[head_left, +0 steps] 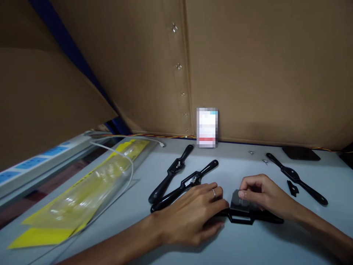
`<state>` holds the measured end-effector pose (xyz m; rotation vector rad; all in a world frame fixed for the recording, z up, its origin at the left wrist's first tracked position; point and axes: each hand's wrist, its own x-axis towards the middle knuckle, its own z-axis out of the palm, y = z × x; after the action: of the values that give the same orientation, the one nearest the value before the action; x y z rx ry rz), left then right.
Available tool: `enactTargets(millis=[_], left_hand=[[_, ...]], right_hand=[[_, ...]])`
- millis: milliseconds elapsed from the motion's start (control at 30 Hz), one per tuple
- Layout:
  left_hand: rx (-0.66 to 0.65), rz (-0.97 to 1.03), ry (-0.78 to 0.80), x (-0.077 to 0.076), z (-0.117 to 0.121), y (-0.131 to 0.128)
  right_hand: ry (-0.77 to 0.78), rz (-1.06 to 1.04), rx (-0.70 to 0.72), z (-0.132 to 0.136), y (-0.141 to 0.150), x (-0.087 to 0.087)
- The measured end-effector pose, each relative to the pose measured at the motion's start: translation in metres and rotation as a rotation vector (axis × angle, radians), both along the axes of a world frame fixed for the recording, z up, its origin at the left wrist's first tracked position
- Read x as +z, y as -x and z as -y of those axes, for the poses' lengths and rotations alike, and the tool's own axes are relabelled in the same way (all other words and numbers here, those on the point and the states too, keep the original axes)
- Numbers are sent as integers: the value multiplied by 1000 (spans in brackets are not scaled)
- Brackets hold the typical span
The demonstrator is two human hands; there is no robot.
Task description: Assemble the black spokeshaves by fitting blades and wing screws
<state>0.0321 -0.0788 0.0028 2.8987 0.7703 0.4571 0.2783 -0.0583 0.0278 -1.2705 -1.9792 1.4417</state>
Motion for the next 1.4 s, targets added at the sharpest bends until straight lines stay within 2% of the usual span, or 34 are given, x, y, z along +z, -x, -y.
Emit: enactTargets(millis=[267,400,500,667,867,1100,1300,1400], left_hand=[[-39,34,-120,-4,3,-1],[-69,51,-299,-1,8,0],[-75,56,-335,-1,10,2],[-40,84,-282,-6,11,3],[-67,54,-222,4,7,3],[-68,76,-207,6,9,-1],[-37,111,-77,0,10,-3],[-3,123,-51,-4,12,-4]], right_hand=[[-271,108,39,16,-7,-13],[-295,107,45,14,-8,-13],[-307,124,85,12,-10,-12],[-322,130,143,12,-12,-10],[-237,76,34,13,-7,-13],[-260,86,68,13,-6,-12],[-265,107,56,16,-5,-15],[-319,82,21,15,-6,-12]])
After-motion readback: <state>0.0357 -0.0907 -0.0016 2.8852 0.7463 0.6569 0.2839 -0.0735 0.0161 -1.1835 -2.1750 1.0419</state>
